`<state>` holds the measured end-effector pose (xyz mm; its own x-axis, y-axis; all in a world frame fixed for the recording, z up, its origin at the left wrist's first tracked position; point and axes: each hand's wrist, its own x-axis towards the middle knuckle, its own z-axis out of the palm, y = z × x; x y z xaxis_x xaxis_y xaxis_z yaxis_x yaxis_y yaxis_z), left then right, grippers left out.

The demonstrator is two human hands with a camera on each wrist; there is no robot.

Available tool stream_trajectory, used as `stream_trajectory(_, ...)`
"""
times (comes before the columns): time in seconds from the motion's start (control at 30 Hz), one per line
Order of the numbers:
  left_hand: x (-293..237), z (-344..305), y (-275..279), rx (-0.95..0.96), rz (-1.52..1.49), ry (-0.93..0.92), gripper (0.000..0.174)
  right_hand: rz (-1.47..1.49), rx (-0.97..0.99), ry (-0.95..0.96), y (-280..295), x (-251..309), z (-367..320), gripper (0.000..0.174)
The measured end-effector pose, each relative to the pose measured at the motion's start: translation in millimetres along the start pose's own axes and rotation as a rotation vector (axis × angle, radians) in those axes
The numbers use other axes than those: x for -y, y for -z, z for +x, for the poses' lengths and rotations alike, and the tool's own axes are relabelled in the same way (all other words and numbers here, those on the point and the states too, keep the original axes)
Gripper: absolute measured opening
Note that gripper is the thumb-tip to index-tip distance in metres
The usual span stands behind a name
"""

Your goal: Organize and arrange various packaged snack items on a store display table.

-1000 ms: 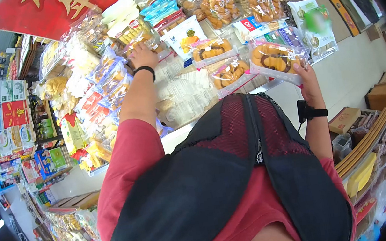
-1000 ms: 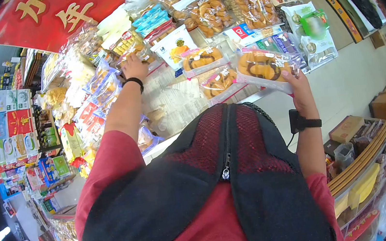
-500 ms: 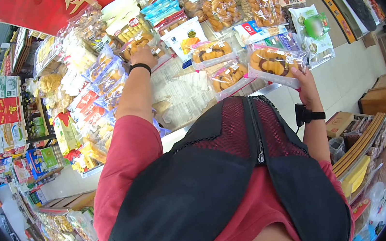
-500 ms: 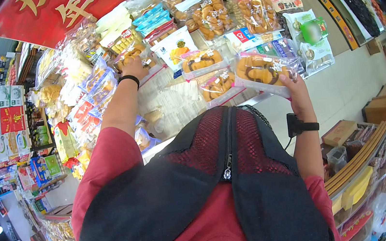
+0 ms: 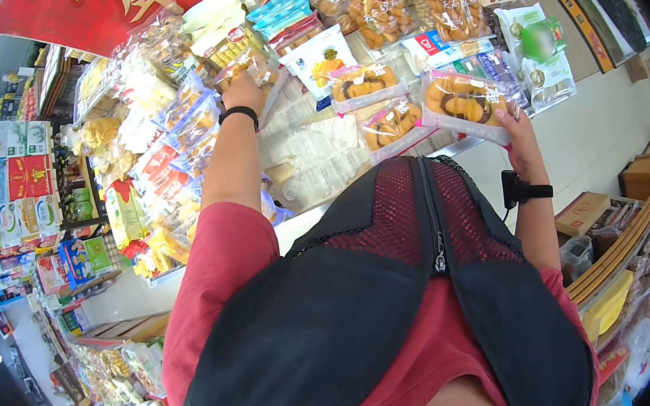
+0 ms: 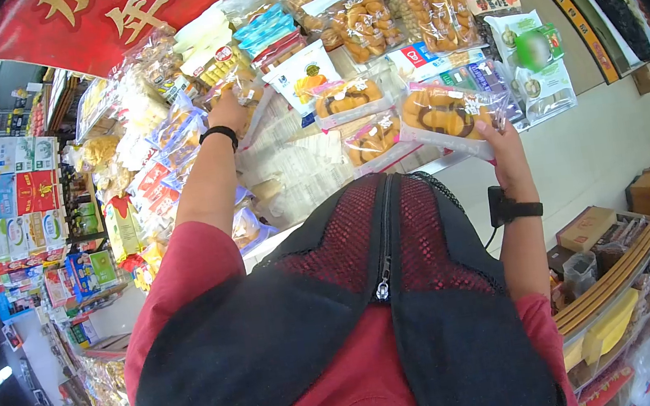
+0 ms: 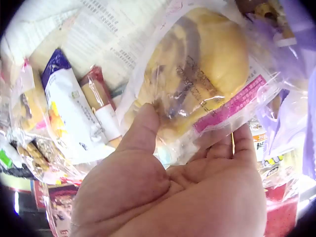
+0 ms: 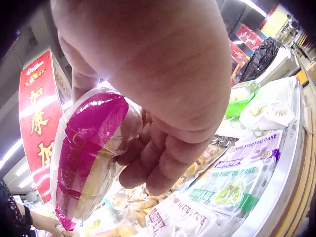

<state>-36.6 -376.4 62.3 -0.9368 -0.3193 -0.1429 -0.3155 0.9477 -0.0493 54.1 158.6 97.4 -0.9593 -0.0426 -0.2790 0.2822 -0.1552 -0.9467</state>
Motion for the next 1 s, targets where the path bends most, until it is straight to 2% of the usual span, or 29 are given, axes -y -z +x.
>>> stream_trajectory(0.07, 4.2, -0.3, 6.9, -0.015, -0.201, 0.073, 0.048, 0.012, 0.007, 0.006, -1.1, -1.3, 0.3, 0.043)
stream_trajectory(0.1, 7.8, 0.4, 8.4, -0.014, -0.197, 0.074, 0.048, 0.018, 0.006, 0.006, -1.4, -1.7, 0.5, 0.044)
stream_trajectory(0.17, 11.5, -3.0, 17.1, -0.159, -0.304, 0.083, 0.046, 0.025, 0.007, 0.003, -0.5, -3.7, 1.0, 0.044)
stream_trajectory(0.27, 7.3, -14.5, 41.9, -0.214, -0.417, 0.122, 0.048, 0.022, 0.019, -0.032, 3.9, -6.4, 2.6, 0.045)
stream_trajectory(0.43, -11.4, -45.5, 90.5, -0.445, -0.601, 0.095, 0.055, 0.026, 0.010, -0.039, -2.9, -3.1, 2.7, 0.045)
stream_trajectory(0.47, -17.4, -54.7, 102.0, -0.444, -0.601, 0.094, 0.055, 0.027, 0.010, -0.040, -4.1, -3.3, 3.2, 0.045)
stream_trajectory(0.57, -28.2, -65.9, 117.3, -0.535, -0.836, 0.003, 0.050, -0.009, 0.081, -0.042, -7.3, -5.4, 6.6, 0.046)
stream_trajectory(0.6, -30.0, -65.9, 115.4, -0.532, -0.834, 0.002, 0.050, -0.028, 0.096, -0.058, -9.2, -7.9, 8.2, 0.047)
stream_trajectory(0.7, -49.9, -73.4, 111.2, -0.447, -1.231, -0.179, 0.044, -0.088, 0.113, -0.086, -21.1, -9.2, 10.3, 0.048)
stream_trajectory(0.73, -57.1, -78.7, 109.6, -0.443, -1.232, -0.181, 0.044, -0.133, 0.119, -0.096, -26.4, -8.6, 10.5, 0.048)
stream_trajectory(0.83, -76.4, -90.9, 100.5, -0.276, -1.344, -0.230, 0.046, -0.162, 0.175, -0.115, -41.9, -13.6, 13.9, 0.048)
stream_trajectory(0.93, -80.5, -93.4, 74.8, -0.211, -1.186, -0.187, 0.052, -0.218, 0.243, -0.156, -52.6, -24.4, 21.6, 0.050)
stream_trajectory(1.0, -84.9, -105.0, 73.3, -0.273, -1.117, -0.179, 0.053, -0.286, 0.326, -0.168, -62.9, -28.6, 25.7, 0.052)
